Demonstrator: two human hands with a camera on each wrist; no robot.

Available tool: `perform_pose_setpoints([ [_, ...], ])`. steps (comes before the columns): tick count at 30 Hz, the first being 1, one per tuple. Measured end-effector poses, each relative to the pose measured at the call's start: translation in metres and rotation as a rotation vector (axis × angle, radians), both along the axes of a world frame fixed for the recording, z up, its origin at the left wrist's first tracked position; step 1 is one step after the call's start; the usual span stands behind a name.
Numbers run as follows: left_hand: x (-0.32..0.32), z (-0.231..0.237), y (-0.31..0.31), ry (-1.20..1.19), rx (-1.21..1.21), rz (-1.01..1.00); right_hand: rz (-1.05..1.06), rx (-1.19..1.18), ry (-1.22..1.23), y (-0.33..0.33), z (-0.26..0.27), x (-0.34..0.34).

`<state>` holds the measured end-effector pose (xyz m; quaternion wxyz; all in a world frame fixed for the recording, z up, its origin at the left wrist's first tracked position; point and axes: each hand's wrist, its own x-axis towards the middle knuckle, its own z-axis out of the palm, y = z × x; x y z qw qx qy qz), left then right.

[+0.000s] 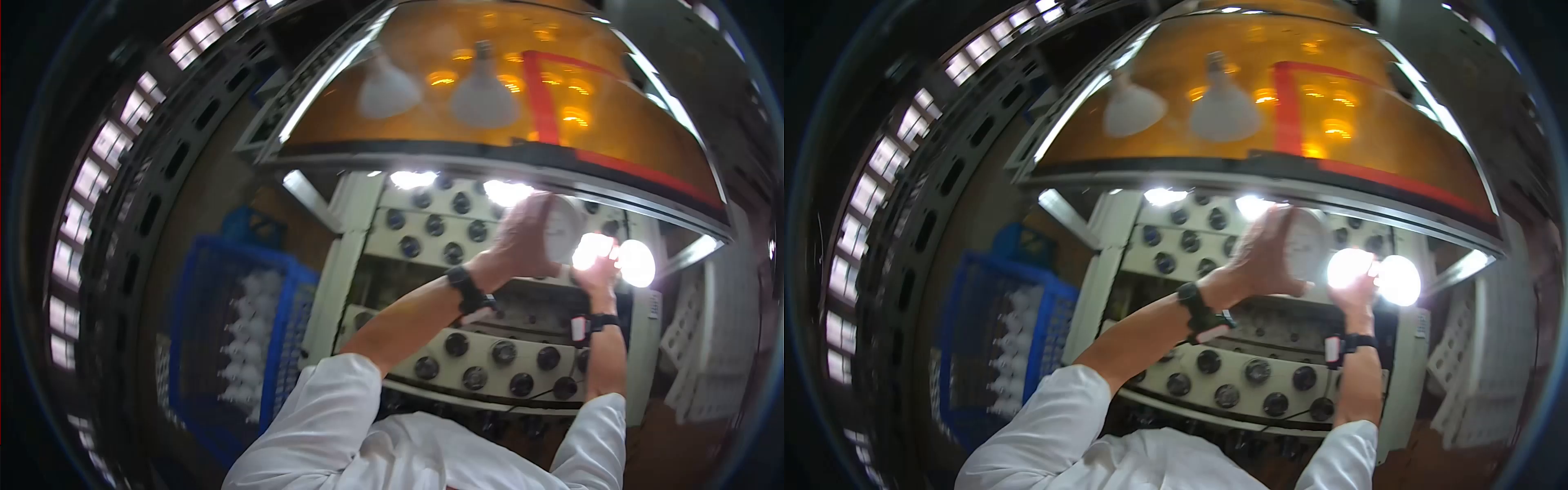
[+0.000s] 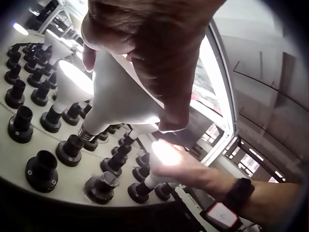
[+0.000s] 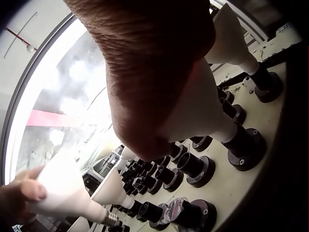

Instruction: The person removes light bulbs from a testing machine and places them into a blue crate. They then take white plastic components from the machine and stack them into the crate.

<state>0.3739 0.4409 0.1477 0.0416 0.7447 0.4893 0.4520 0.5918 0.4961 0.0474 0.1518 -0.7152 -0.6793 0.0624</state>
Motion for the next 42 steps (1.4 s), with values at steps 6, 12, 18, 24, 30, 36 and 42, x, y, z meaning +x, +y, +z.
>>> perform_pose_setpoints([
  [6, -0.09, 0.009, -0.13, -0.125, -0.442, 0.177, 0.147, 0.078, -0.211, 0.018, -0.039, 0.023],
  [12, -0.262, 0.025, -0.323, -0.9, -0.554, 0.116, 0.306, 0.148, -0.142, 0.017, -0.025, 0.035],
  [18, -0.413, -0.055, -0.542, -1.477, -0.462, 0.71, 0.557, 0.303, 0.405, 0.011, 0.078, -0.011],
  [24, -0.439, -0.196, -0.665, -1.749, -0.673, 0.94, 0.759, -0.122, 0.838, -0.073, 0.07, -0.133],
  [30, -0.433, -0.298, -0.687, -1.769, -0.892, 0.707, 0.999, -0.547, 0.839, -0.164, 0.056, -0.318],
  [36, -0.428, -0.333, -0.692, -1.864, -0.958, 0.797, 1.324, -1.269, 0.706, -0.34, 0.115, -0.562],
  [42, -0.416, -0.387, -0.735, -1.994, -0.778, 0.91, 1.602, -1.388, 0.18, -0.425, 0.048, -0.699],
])
